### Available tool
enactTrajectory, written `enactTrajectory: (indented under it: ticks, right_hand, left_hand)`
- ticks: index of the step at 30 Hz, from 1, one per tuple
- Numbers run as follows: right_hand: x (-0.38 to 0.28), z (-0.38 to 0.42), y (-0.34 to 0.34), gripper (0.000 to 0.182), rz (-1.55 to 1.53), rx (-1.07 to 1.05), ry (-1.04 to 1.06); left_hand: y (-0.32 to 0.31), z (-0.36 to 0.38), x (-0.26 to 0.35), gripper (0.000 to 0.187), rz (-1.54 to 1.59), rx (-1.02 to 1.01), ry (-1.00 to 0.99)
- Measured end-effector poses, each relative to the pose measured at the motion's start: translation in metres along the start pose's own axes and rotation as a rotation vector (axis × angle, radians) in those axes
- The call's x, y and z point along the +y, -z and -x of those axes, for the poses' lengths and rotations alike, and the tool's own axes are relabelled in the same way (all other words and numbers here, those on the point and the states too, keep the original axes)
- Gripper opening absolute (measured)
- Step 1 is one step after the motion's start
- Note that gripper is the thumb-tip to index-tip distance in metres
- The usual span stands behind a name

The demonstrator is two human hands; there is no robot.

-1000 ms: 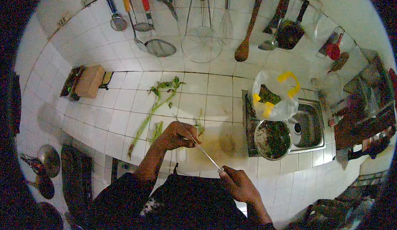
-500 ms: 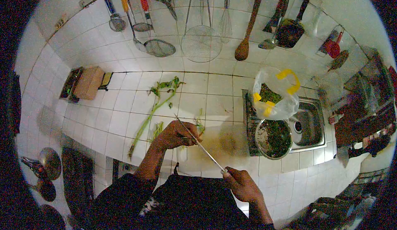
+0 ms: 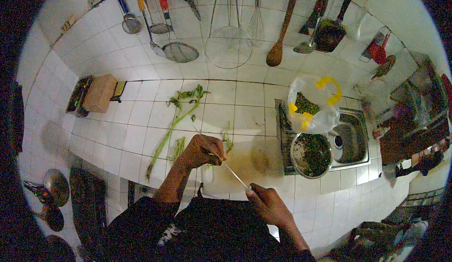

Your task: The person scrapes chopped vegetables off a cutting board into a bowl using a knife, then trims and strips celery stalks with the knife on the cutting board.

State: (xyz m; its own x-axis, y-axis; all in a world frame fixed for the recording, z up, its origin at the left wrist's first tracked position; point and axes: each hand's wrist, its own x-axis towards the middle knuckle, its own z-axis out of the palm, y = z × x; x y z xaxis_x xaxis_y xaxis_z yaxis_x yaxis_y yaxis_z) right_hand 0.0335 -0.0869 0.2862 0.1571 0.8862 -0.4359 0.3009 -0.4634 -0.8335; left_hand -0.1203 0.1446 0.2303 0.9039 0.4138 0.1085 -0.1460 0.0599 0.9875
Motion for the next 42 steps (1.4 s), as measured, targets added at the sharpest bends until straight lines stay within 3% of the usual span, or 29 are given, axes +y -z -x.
enactTrajectory:
  ticks: [3,8,15,19,27,29,32,36,38,40,42]
  right_hand:
    - [0.009,-0.002,-0.001,0.050,-0.018,0.003,-0.004]
    - [0.021,-0.002,-0.002,0.049,-0.055,0.027,-0.022]
    - [0.016,0.003,-0.005,0.041,-0.315,-0.042,-0.040]
    - [0.012,0.004,-0.006,0.045,-0.380,-0.063,-0.068]
    - [0.021,0.001,-0.013,0.047,-0.295,-0.068,-0.078]
    - [0.022,-0.002,-0.015,0.054,-0.208,-0.023,-0.091]
    - [0.020,-0.002,-0.015,0.051,-0.251,-0.036,-0.138]
    - [0.033,-0.008,-0.019,0.041,-0.407,-0.029,-0.129]
    - [0.039,-0.009,-0.015,0.036,-0.406,-0.039,-0.168]
    - [0.044,-0.017,-0.021,0.041,-0.477,-0.035,-0.035]
    - [0.024,-0.006,-0.020,0.032,-0.518,-0.039,0.037]
  left_hand:
    - [0.000,0.000,-0.002,0.012,-0.109,0.033,-0.104]
    - [-0.004,0.004,-0.005,0.011,-0.074,0.030,0.048]
    - [-0.001,0.008,0.007,0.010,-0.042,-0.014,-0.009]
    - [0.001,0.009,0.007,0.011,-0.025,-0.007,0.124]
    - [-0.002,0.009,0.001,0.013,0.003,-0.023,0.079]
    - [-0.004,0.007,0.006,0.014,-0.099,0.048,0.166]
    - [-0.001,0.006,-0.007,0.012,-0.114,0.093,0.246]
    - [-0.001,0.009,-0.022,0.009,-0.185,0.053,0.169]
    - [0.000,0.013,-0.033,0.010,-0.057,0.021,0.153]
    - [0.000,0.013,-0.028,0.011,-0.154,0.007,0.144]
    - [-0.002,0.013,-0.017,0.011,-0.006,0.032,0.182]
